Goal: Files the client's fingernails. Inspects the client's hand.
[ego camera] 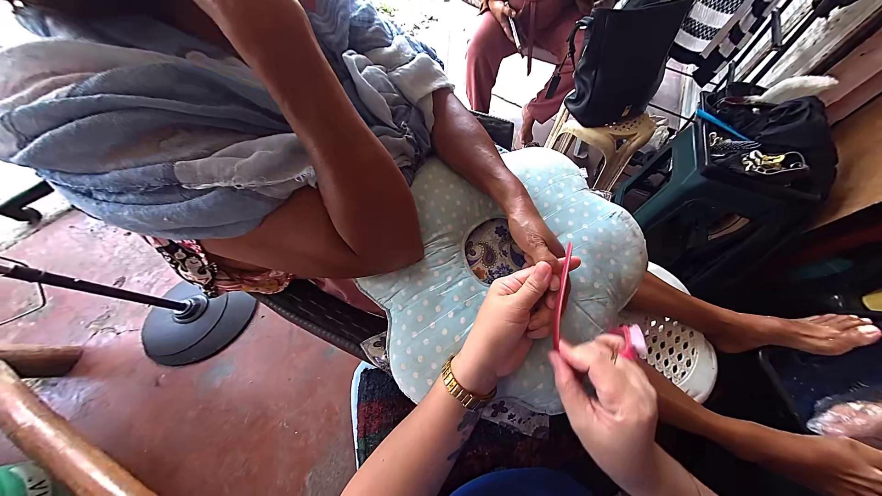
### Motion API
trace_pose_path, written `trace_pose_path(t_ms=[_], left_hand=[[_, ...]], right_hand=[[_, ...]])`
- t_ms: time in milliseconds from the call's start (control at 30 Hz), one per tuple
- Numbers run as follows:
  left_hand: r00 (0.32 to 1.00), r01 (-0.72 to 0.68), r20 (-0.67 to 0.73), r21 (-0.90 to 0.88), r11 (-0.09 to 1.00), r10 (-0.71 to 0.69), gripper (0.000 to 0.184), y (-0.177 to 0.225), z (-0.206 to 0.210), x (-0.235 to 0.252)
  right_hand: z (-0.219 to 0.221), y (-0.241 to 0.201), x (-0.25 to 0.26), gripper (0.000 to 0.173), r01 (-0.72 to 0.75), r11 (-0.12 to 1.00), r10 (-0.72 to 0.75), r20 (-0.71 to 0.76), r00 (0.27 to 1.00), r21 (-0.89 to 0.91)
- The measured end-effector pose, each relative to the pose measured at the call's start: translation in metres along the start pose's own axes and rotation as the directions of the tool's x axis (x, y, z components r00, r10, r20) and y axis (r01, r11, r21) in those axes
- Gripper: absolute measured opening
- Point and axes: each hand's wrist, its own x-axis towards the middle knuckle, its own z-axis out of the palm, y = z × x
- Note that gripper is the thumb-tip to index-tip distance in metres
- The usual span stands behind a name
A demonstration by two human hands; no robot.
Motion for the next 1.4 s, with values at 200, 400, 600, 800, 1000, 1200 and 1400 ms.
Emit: trace_pose_path(t_ms=[200,400,600,800,1000,1200,1400], left_hand=[[1.0,-0.007,0.013,-0.008,1.0,0.007,0.032,0.001,0.001,0.001],[1.0,-0.001,-0.004,-0.002,1.0,0.001,0.032,0.002,0.001,0.0],[1.0,0.003,0.004,-0.015,1.0,-0.003,0.032,0.001,0.001,-0.001],[1.0,0.002,-0.002,-0.01,1.0,-0.002,0.032,0.002,0.001,0.0],[1.0,0.01,0.008,-0.024,1.0,-0.01,0.031,0.003,-0.001,-0.002],[1.0,0.0,-0.002,-0.015,1.0,0.0,0.032,0.003,0.001,-0.001],[1.0,0.014,0.004,-0.013,1.0,-0.014,0.032,0.004,-0.001,-0.002]], right_hand=[[-0.028,0.005,-0.013,0.006,-0.07,0.998,0.069,-0.096,0.993,-0.006],[-0.002,0.012,0.023,0.01,-0.026,0.999,0.023,-0.119,0.993,-0.024],[0.0,0.004,0.018,0.01,-0.025,0.999,0.028,-0.092,0.995,0.038],[0.0,0.011,0.025,0.011,-0.037,0.999,0.039,-0.131,0.991,0.017],[0.003,-0.002,0.005,0.01,-0.024,1.0,0.025,-0.037,0.999,0.012],[0.012,0.001,0.041,0.011,-0.046,0.998,0.05,-0.107,0.993,0.035],[0.004,-0.005,0.01,0.015,0.004,0.999,-0.004,-0.016,1.0,-0.049]])
